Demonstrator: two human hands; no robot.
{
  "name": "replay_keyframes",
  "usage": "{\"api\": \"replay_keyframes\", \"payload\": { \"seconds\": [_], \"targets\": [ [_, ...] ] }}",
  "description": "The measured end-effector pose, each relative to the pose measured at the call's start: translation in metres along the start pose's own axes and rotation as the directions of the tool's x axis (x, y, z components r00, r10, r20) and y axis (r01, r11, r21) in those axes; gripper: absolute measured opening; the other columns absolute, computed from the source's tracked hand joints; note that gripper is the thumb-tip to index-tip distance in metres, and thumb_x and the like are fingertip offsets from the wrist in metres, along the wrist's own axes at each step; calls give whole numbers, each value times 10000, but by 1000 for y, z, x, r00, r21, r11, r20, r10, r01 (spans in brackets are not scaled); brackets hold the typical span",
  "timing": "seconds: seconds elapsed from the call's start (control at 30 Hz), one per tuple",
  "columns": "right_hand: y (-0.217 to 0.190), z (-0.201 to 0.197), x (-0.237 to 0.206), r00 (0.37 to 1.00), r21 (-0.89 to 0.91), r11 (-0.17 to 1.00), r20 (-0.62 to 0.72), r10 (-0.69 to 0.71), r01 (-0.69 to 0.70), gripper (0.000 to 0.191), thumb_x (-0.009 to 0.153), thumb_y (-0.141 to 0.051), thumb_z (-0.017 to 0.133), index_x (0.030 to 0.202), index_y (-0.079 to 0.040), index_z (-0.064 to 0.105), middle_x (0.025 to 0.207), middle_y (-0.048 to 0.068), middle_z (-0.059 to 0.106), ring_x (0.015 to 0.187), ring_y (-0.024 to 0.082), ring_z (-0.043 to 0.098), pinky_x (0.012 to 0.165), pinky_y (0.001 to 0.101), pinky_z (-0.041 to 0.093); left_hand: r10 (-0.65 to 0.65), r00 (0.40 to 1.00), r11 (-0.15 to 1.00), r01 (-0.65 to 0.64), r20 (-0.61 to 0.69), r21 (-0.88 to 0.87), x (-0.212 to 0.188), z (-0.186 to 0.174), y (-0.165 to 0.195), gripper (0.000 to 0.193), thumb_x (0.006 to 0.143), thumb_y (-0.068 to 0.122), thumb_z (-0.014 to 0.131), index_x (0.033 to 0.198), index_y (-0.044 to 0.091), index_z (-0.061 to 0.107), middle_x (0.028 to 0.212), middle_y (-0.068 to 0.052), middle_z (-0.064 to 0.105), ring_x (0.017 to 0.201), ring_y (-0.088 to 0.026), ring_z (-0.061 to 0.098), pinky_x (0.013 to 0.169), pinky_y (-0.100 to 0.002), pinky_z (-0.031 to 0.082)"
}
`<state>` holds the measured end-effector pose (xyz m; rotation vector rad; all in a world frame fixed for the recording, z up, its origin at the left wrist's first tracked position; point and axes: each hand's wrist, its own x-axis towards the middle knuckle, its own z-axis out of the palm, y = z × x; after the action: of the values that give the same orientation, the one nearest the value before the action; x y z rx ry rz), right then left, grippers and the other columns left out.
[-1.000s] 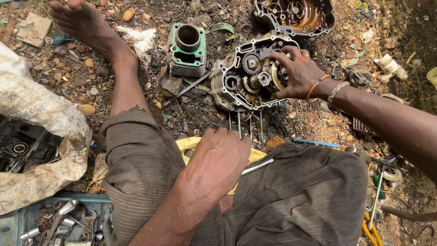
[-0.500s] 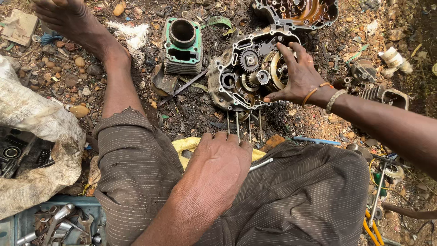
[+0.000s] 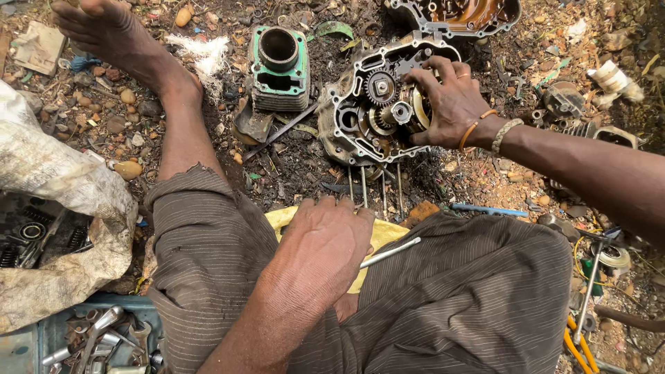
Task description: The person is repairing a disassembled engine on the ground. They use a hammer and a metal rod to tap and adjust internal gears and components within the engine casing. The person also uses a wrench to manipulate parts and removes a circular metal component from the assembly.
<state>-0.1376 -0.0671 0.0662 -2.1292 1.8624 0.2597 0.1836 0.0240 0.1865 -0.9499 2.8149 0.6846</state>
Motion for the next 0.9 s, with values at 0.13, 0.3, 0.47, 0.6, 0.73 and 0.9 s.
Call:
{"api": "replay_keyframes", "payload": {
  "seconds": [0.13, 0.3, 0.47, 0.6, 0.73, 0.9],
  "targets": [
    [5, -3, -3, 1000, -17, 1000, 9, -21, 22, 1122, 492, -465, 952, 1450, -266, 404, 1525, 237, 318, 1377, 533, 307, 978, 712, 460, -20, 972, 984, -22, -235, -175, -2, -3, -9, 314, 860, 312, 703, 1033, 51, 673, 866, -117, 660, 909, -307, 647, 832, -475, 478],
    [8, -1, -2, 996, -34, 996, -39, -79, 78, 1090, 525, -503, 963, 1453, -297, 431, 1527, 230, 314, 1378, 538, 281, 991, 713, 442, -178, 984, 979, 180, 23, -101, 6, -5, -19, 324, 894, 326, 701, 1054, 44, 675, 990, -156, 681, 979, -331, 654, 864, -483, 493],
    [-1, -3, -3, 1000, -2, 1000, 2, 15, -15, 1093, 545, -501, 942, 1485, -283, 428, 1560, 211, 315, 1387, 503, 317, 996, 673, 484, -122, 991, 969, 132, 60, -211, 8, 2, -12, 311, 892, 337, 706, 1002, 46, 688, 951, -151, 686, 974, -342, 653, 851, -499, 492],
    [-1, -9, -3, 1000, -47, 999, 1, -16, 16, 1134, 516, -518, 972, 1484, -302, 423, 1553, 191, 291, 1377, 502, 285, 993, 692, 441, -161, 987, 975, 160, 7, -154, 7, 2, -15, 319, 877, 340, 715, 992, 44, 686, 948, -149, 684, 983, -336, 654, 859, -492, 496],
    [2, -11, -4, 998, -11, 999, 32, -50, 51, 1126, 524, -503, 960, 1484, -274, 418, 1532, 202, 308, 1373, 503, 296, 1011, 675, 460, -142, 990, 975, 137, -18, -175, 7, 3, -17, 293, 859, 308, 723, 989, 50, 680, 948, -142, 679, 942, -334, 654, 838, -496, 487],
    [10, -8, -3, 999, -53, 998, 20, -44, 45, 1077, 530, -475, 970, 1455, -294, 450, 1539, 171, 308, 1408, 502, 260, 1064, 670, 432, -109, 993, 973, 98, -41, -207, 7, 3, -16, 295, 874, 313, 719, 971, 41, 663, 909, -138, 676, 936, -334, 647, 822, -498, 473]
  ]
}}
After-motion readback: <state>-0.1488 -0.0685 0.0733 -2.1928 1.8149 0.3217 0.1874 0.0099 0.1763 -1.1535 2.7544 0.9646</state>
